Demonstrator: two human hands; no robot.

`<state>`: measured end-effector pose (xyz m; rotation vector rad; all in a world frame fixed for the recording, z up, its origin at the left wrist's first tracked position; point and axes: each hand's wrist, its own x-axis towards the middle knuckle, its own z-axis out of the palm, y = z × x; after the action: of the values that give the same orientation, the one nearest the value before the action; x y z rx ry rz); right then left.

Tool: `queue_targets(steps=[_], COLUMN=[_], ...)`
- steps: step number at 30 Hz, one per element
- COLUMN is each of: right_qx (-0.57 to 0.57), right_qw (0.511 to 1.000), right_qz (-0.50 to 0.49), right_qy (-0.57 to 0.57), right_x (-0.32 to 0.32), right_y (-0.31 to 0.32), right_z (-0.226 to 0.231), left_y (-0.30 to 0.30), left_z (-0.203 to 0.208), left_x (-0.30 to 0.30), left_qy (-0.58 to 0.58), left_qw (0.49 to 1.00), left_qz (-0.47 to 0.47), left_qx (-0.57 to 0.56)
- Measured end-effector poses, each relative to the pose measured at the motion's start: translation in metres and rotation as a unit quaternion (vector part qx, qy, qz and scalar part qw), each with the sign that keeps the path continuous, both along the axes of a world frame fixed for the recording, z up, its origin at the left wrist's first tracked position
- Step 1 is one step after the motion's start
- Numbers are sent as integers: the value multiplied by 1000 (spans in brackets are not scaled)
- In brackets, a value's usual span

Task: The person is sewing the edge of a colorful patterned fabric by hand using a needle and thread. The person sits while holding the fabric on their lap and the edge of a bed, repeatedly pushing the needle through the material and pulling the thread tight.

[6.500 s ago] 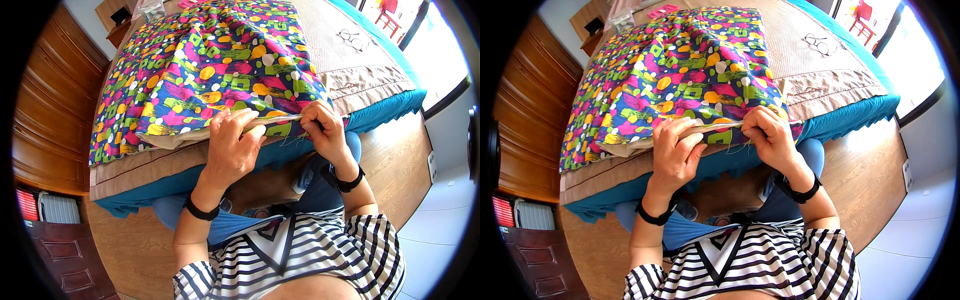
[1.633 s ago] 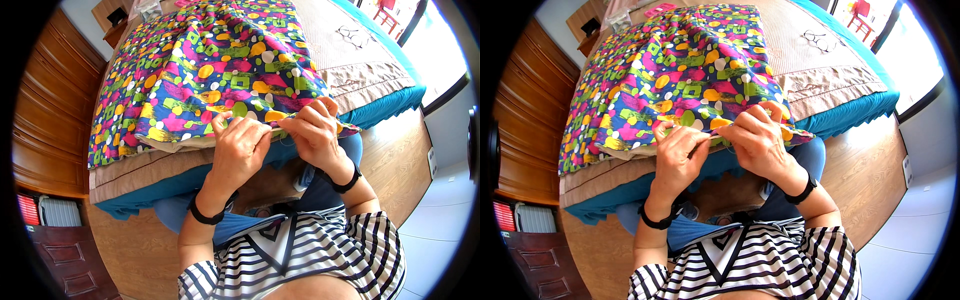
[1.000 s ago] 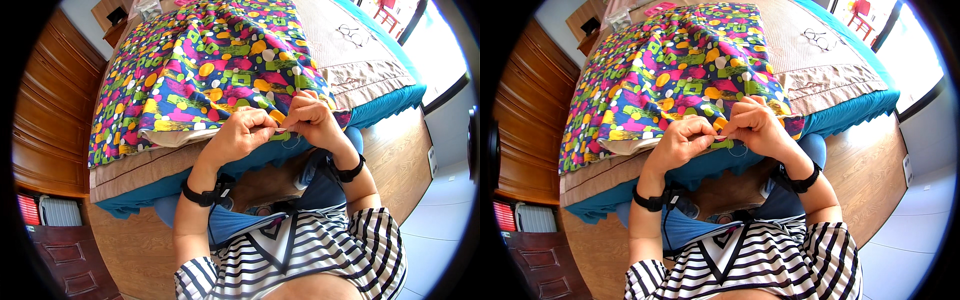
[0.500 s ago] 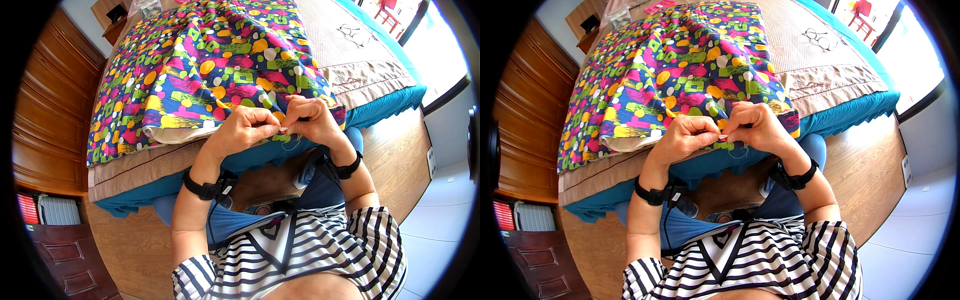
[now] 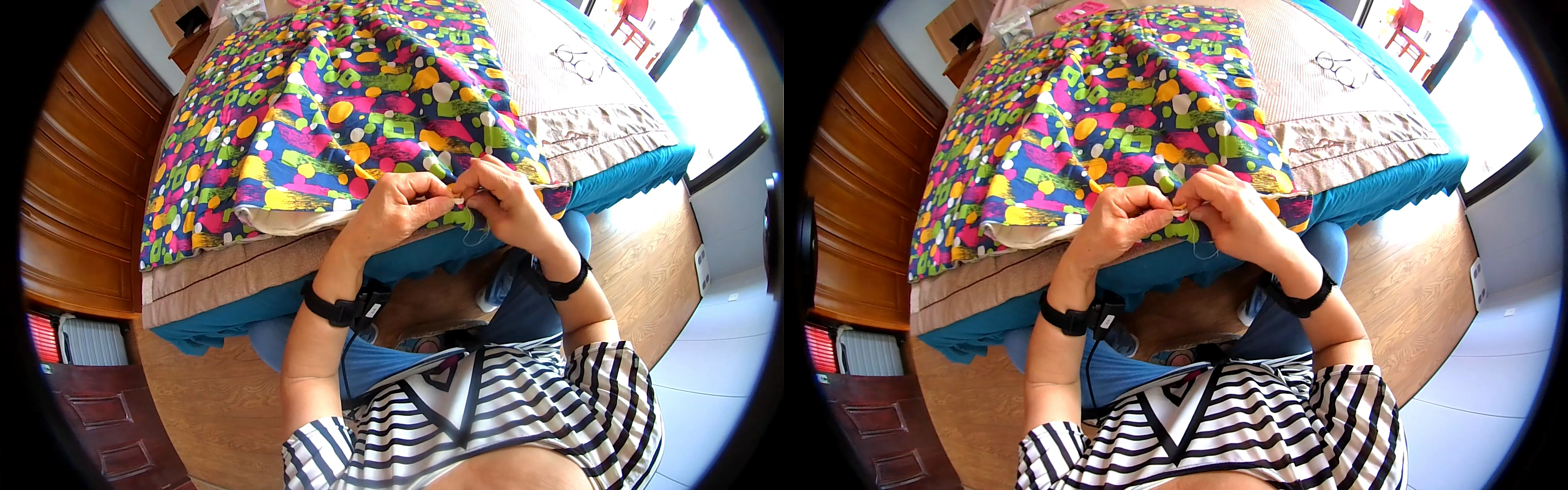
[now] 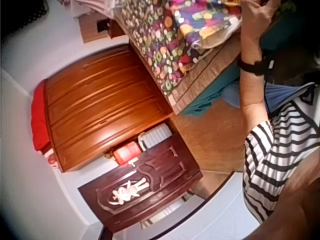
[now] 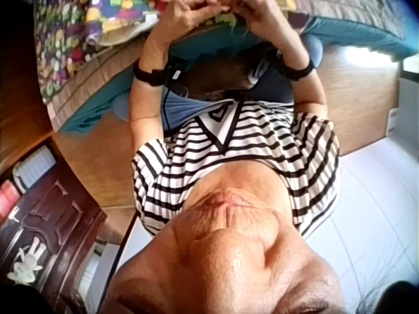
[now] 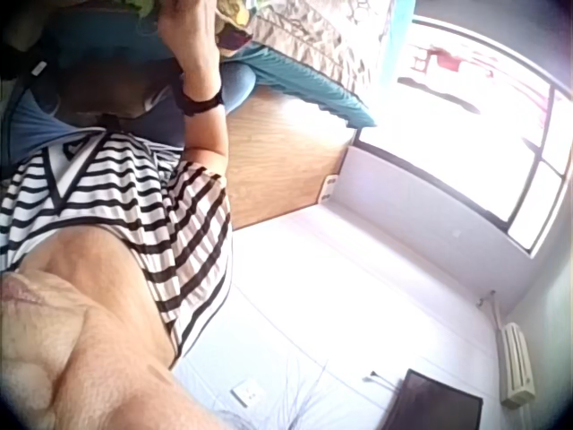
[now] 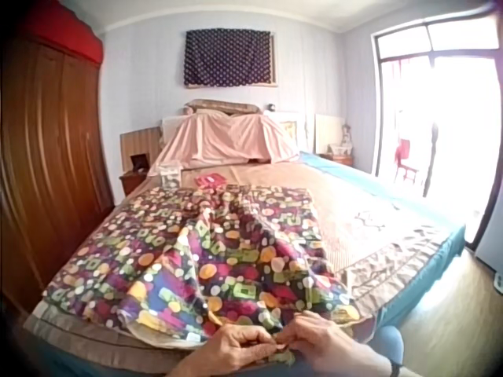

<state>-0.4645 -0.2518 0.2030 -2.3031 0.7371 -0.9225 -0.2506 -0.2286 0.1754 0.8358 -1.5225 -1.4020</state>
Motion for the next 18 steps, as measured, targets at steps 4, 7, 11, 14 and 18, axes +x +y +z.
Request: queue_targets(steps=[4, 7, 11, 14, 18], right_qx=[-42, -122, -168, -167, -315], right_qw=[997, 989, 978, 976, 942], right_qz=[-36, -81, -120, -139, -112], right_qy=[-51, -21, 40, 11, 29], right_x=[6, 12, 17, 22, 26], right_y=[4, 12, 33, 38, 27], right_z=[-11, -3, 2, -5, 2], left_y=[1, 1, 2, 6, 10], left_z=[0, -7, -9, -2, -2], left_x=[-3, -6, -8, -9, -11], left_qy=[-16, -22, -32, -50, -34], left_qw=[1000, 998, 996, 996, 995], left_qz=[8, 49, 74, 75, 87], left_qx=[6, -23, -27, -19, -37])
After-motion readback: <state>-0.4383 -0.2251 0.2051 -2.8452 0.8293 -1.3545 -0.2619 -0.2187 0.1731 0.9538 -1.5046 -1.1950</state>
